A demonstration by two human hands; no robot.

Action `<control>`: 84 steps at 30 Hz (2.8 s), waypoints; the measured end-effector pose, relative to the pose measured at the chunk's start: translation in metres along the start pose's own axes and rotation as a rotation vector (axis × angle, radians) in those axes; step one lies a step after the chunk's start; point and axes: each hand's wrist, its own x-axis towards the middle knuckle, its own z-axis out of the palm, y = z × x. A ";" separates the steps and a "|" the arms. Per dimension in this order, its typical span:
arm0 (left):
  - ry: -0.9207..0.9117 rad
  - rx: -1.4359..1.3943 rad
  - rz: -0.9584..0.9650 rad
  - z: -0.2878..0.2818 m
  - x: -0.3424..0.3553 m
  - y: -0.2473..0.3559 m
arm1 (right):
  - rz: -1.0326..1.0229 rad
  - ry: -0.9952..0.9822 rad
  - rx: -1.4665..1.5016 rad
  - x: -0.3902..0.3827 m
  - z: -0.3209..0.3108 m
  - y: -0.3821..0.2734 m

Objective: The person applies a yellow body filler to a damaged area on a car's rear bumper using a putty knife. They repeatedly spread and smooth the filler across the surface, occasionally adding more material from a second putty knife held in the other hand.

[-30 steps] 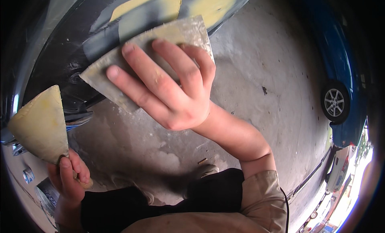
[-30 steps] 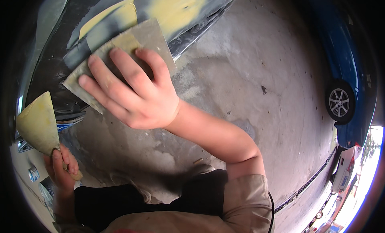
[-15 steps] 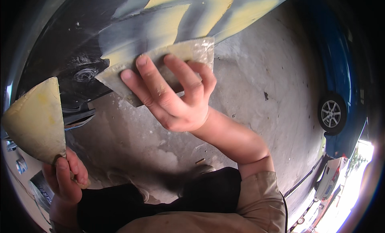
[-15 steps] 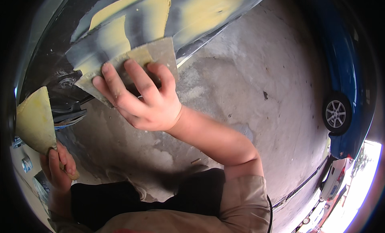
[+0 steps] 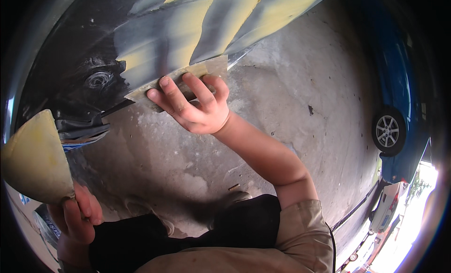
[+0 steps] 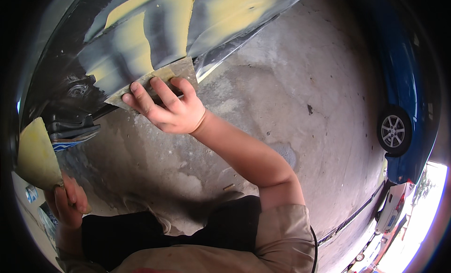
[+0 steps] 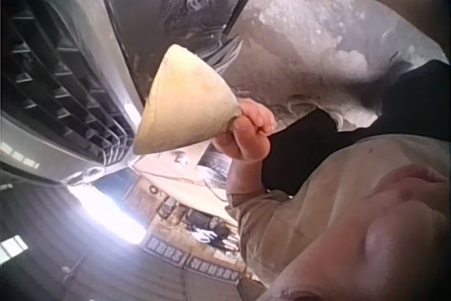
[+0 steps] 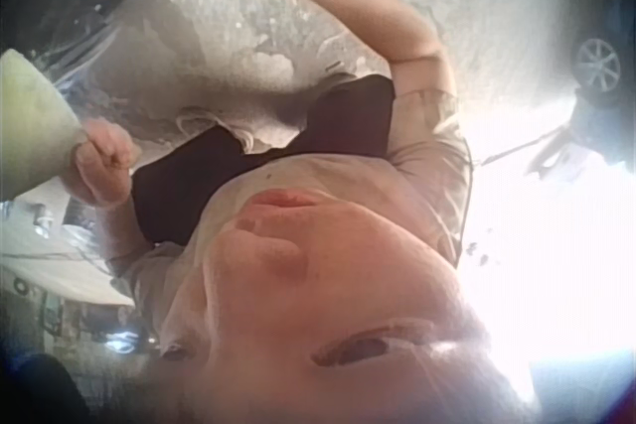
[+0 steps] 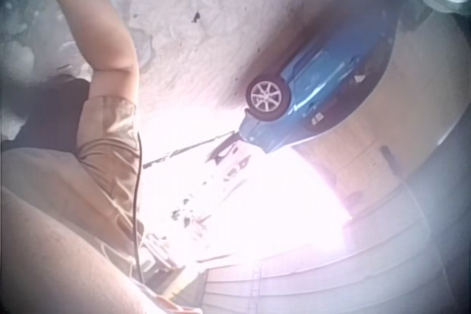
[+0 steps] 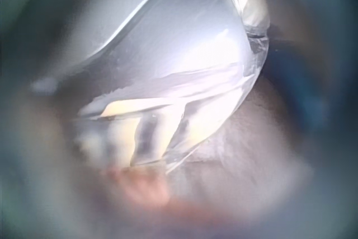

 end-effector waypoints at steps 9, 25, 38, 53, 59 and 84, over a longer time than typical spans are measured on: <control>0.014 0.063 0.064 0.005 -0.005 0.005 | -0.019 -0.127 0.138 0.012 -0.042 0.004; 0.110 0.104 -0.072 -0.007 -0.009 0.007 | 0.007 0.011 -0.075 0.040 -0.001 -0.030; 0.173 0.078 -0.023 0.004 -0.012 0.008 | -0.027 -0.030 0.059 0.044 -0.041 -0.014; 0.063 0.160 -0.026 -0.007 -0.007 0.010 | -0.032 -0.036 -0.025 0.031 -0.013 -0.011; -0.058 0.243 -0.051 -0.008 -0.011 0.000 | 0.103 -0.203 0.329 0.052 -0.076 0.010; -0.106 -0.033 -0.118 0.012 0.005 0.018 | 0.125 -0.013 0.073 0.107 -0.085 0.072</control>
